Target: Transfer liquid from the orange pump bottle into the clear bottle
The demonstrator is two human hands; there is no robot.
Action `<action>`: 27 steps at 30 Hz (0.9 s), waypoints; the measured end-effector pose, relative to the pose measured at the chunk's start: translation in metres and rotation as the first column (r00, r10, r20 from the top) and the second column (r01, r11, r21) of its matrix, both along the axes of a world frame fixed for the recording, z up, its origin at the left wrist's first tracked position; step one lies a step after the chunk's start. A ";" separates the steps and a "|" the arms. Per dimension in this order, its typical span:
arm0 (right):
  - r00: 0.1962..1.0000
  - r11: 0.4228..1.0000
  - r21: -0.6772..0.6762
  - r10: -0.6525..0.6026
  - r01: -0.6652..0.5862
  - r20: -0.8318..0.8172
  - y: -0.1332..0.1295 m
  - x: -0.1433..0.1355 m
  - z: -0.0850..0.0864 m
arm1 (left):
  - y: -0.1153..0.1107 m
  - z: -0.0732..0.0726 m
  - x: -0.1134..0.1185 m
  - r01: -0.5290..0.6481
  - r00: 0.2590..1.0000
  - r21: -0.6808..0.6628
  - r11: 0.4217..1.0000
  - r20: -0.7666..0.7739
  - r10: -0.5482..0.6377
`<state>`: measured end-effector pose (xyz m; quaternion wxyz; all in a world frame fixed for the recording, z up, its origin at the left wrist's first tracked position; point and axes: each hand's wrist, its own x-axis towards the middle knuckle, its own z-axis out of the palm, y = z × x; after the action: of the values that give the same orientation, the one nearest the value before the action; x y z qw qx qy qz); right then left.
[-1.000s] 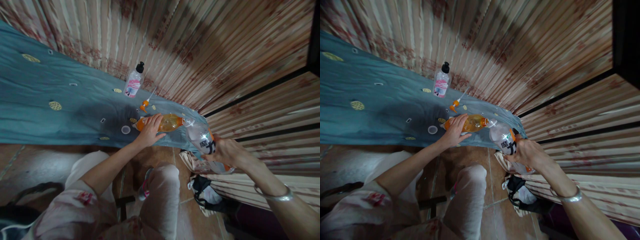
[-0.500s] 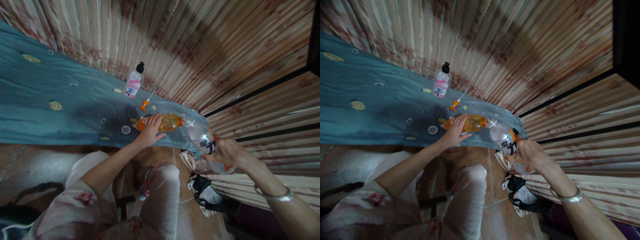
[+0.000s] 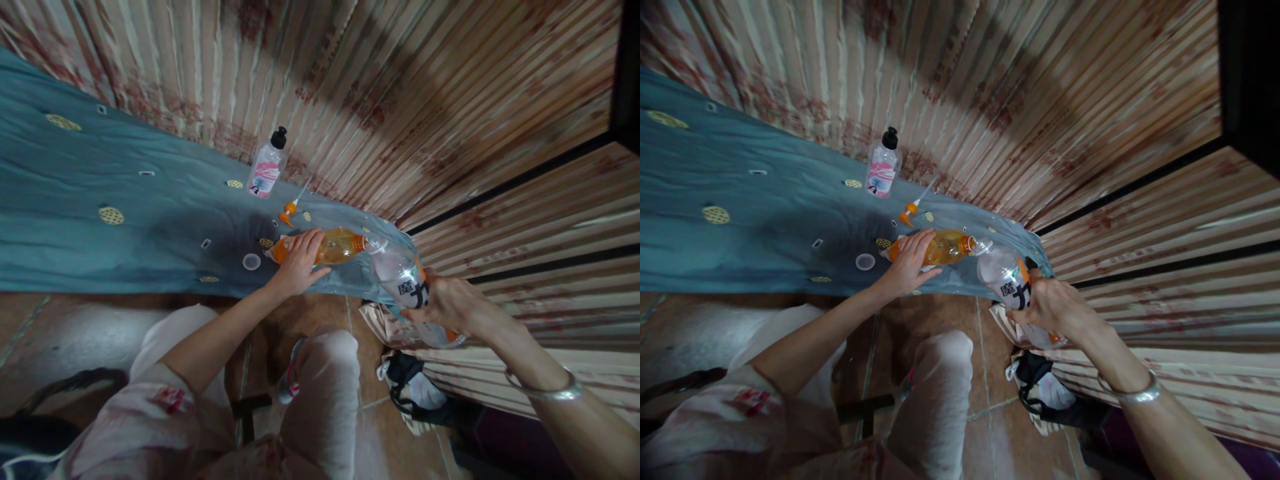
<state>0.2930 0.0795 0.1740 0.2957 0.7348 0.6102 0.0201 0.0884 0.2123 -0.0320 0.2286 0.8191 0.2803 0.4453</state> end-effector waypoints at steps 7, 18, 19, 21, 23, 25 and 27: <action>0.994 0.998 0.059 -0.013 0.019 -0.110 0.000 -0.003 -0.019 | 0.002 -0.001 -0.002 -0.011 1.000 -0.051 0.999 0.019 0.012; 0.916 0.944 0.290 -0.028 0.156 -0.400 0.005 -0.015 -0.077 | 0.009 -0.006 -0.010 -0.013 1.000 -0.056 0.998 0.018 0.014; 0.904 0.937 0.300 -0.039 0.182 -0.426 0.006 -0.016 -0.083 | 0.010 -0.007 -0.011 -0.005 1.000 -0.053 0.999 0.022 0.006; 0.875 0.919 0.317 -0.057 0.235 -0.481 0.008 -0.018 -0.094 | 0.013 -0.011 -0.012 0.025 0.999 -0.050 0.998 0.034 -0.024; 0.842 0.899 0.339 -0.059 0.278 -0.536 0.009 -0.019 -0.104 | 0.017 -0.015 -0.013 0.054 0.997 -0.052 0.997 0.051 -0.051; 0.809 0.878 0.362 -0.049 0.315 -0.585 0.011 -0.020 -0.112 | 0.021 -0.017 -0.016 0.055 0.996 -0.062 0.997 0.078 -0.050; 0.778 0.860 0.378 -0.035 0.343 -0.628 0.012 -0.022 -0.119 | 0.024 -0.016 -0.019 0.046 0.994 -0.092 0.995 0.107 -0.036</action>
<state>0.2706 0.0911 0.0553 -0.1007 0.8108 0.5684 -0.0965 0.0691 0.2360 -0.0484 0.2905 0.7885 0.2717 0.4691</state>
